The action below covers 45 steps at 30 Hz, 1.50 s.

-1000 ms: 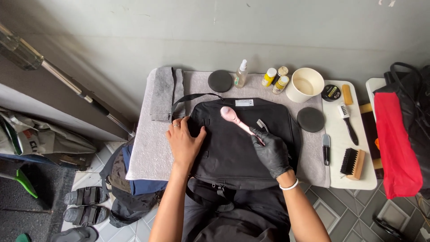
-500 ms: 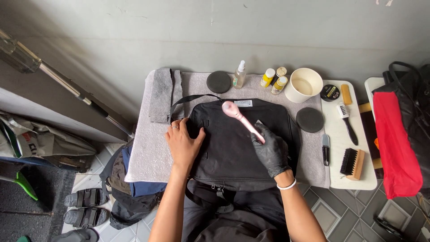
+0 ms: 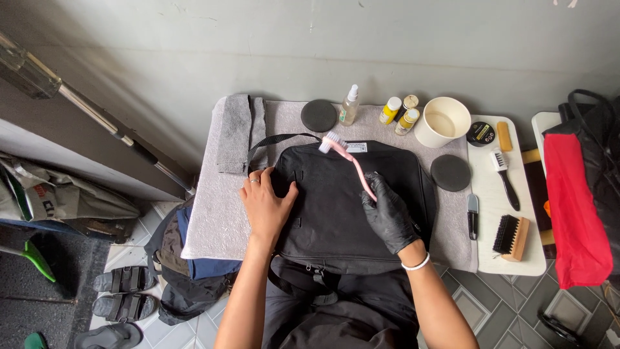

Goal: Scrubbing the exterior of a black bag with a cleaning brush and solution.

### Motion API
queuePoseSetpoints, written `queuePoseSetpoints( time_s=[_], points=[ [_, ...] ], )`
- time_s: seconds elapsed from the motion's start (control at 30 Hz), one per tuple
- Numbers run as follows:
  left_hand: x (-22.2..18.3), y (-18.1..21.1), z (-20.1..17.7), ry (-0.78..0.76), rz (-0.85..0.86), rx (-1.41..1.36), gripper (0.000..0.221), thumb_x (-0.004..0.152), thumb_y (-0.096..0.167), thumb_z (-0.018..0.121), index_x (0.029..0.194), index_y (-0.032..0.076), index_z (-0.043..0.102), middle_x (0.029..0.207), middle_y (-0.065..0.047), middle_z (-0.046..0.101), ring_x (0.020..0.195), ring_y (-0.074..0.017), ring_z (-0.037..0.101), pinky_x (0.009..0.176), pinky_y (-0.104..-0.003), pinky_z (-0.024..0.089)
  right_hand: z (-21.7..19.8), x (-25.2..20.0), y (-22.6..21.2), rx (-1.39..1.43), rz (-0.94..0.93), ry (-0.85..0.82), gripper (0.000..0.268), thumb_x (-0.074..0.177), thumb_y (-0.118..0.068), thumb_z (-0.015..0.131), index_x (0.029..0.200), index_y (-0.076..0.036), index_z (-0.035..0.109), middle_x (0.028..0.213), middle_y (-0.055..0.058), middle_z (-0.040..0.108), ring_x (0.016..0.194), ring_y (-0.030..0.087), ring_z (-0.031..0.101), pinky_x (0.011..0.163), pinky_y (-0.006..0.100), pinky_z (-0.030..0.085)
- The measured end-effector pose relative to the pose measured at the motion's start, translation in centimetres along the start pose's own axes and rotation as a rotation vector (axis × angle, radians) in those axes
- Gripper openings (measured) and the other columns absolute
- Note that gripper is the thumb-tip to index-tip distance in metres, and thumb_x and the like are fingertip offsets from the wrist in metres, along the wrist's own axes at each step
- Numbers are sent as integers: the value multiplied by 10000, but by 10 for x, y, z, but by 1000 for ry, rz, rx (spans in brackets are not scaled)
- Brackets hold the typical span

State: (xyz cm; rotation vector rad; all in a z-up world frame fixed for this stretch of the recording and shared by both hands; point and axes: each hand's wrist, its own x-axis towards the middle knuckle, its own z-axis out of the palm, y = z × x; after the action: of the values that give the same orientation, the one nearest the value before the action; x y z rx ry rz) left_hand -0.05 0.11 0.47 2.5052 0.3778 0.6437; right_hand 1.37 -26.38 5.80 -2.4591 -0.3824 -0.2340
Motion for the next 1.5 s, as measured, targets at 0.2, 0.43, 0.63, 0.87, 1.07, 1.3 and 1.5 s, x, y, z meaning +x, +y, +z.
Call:
queuePoseSetpoints(
  time_s=[0.2,0.43,0.63,0.87,1.07,1.3,1.5],
  points=[
    [0,0,-1,-9,-5,-8,606,788,477,788,1228,73,680,1104,-105,599,973,-288,574,840,-393,383,-21,-3,-21,56,-89,-60,314,1046,-160,516,1315,-63,647,1212,236,714,1180,415,653,924,484,567],
    [0,2,-2,-10,-3,-3,611,783,479,787,1228,74,679,1103,-106,599,977,-291,574,847,-393,388,43,-9,26,-87,-150,-17,304,955,-134,618,1242,-97,711,1079,159,763,1072,331,724,909,421,590],
    [1,1,-1,-14,-12,5,611,779,483,786,1227,81,682,1105,-100,601,980,-286,575,852,-392,388,49,-6,30,-208,-191,-27,235,972,-281,657,1164,-197,762,1017,56,782,1018,238,752,866,336,601],
    [0,0,-1,-19,-9,0,614,778,478,788,1231,80,679,1103,-103,601,972,-290,576,853,-395,389,38,-5,26,-222,-168,-34,237,992,-304,635,1148,-190,771,953,66,773,977,254,750,839,350,602],
    [-3,-1,1,-9,3,6,617,772,484,789,1230,87,676,1099,-100,601,969,-291,578,844,-399,394,33,-6,23,-169,-112,-82,238,998,-285,622,1155,-188,773,967,88,773,998,280,743,844,390,605],
    [-1,-1,0,-5,10,-8,605,791,484,788,1232,85,678,1110,-102,598,1002,-301,579,848,-400,399,-27,-14,-8,117,72,14,262,991,-189,614,1226,-97,687,1031,222,747,1030,404,712,813,520,584],
    [1,3,-5,-23,23,-4,616,789,461,805,1248,71,674,1113,-137,609,998,-348,583,859,-434,411,-78,-57,114,4,176,385,212,1145,-142,547,1123,29,671,889,286,676,941,436,712,739,457,551]
  ],
)
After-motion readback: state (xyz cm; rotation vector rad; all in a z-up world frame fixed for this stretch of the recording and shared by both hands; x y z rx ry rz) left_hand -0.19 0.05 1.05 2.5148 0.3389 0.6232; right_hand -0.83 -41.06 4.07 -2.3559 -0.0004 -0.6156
